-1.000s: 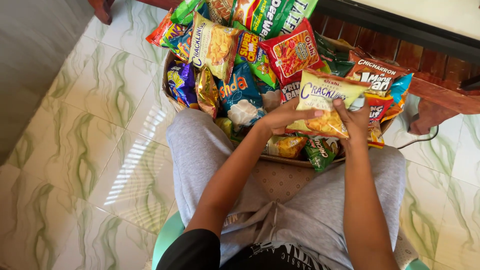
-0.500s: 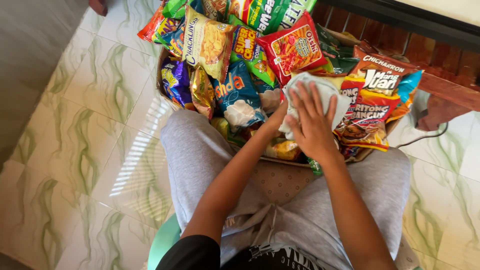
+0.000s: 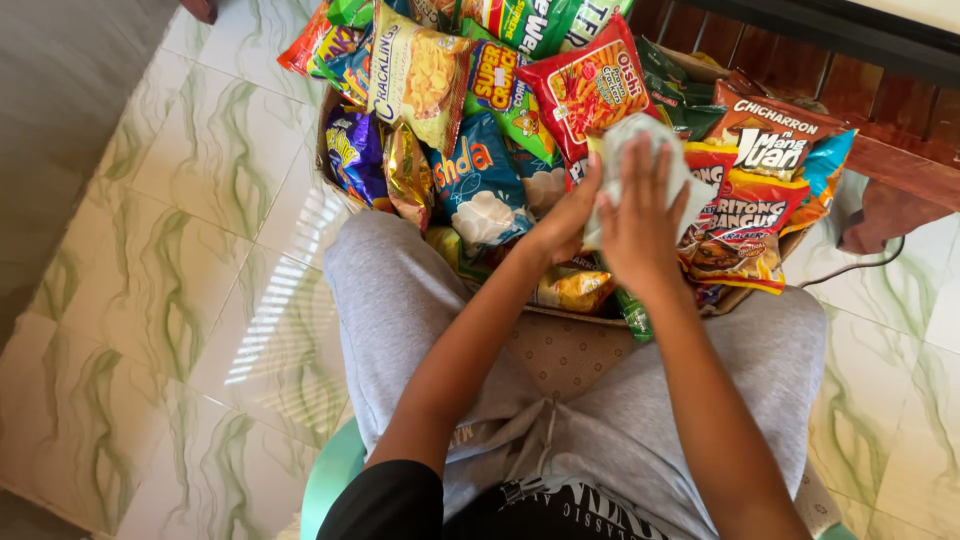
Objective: Wiping down individual snack bags with a cloth and placing them neatly on a glass shelf in a display case.
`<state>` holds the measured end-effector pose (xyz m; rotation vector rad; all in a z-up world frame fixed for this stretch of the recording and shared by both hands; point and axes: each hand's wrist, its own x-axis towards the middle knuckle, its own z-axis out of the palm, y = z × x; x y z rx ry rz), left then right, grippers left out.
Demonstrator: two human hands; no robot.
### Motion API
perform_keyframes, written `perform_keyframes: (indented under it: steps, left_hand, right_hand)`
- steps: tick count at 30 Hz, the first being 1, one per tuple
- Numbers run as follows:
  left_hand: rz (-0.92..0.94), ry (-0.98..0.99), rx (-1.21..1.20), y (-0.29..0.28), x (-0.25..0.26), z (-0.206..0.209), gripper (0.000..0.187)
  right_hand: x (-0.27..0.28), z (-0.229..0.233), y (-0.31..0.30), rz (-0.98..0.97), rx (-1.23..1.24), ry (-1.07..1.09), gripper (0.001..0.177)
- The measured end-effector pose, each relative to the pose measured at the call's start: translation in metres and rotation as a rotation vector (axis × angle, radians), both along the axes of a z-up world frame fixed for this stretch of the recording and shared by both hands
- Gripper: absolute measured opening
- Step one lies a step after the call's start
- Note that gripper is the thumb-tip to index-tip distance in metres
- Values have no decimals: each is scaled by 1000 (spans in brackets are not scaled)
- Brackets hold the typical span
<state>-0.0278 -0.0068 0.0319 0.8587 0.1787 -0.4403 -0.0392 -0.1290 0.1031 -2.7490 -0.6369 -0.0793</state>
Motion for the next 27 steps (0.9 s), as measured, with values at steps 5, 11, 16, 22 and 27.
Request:
perform_keyframes:
  steps: [5, 11, 16, 22, 27]
  left_hand:
    - [124, 146, -62, 5, 7, -10, 74]
    - [180, 57, -118, -7, 13, -30, 67]
    - [248, 17, 84, -7, 10, -14, 65]
    - [331, -329, 57, 14, 9, 7, 61]
    - [409, -284, -13, 51, -1, 44, 68]
  right_hand:
    - [-53, 5, -17, 239, 95, -20, 66]
    - [-71, 11, -45, 319, 251, 92, 66]
    - [-77, 12, -39, 234, 235, 41, 65]
    - [-73, 1, -37, 129, 172, -258, 65]
    - [-29, -28, -54, 44, 268, -288, 68]
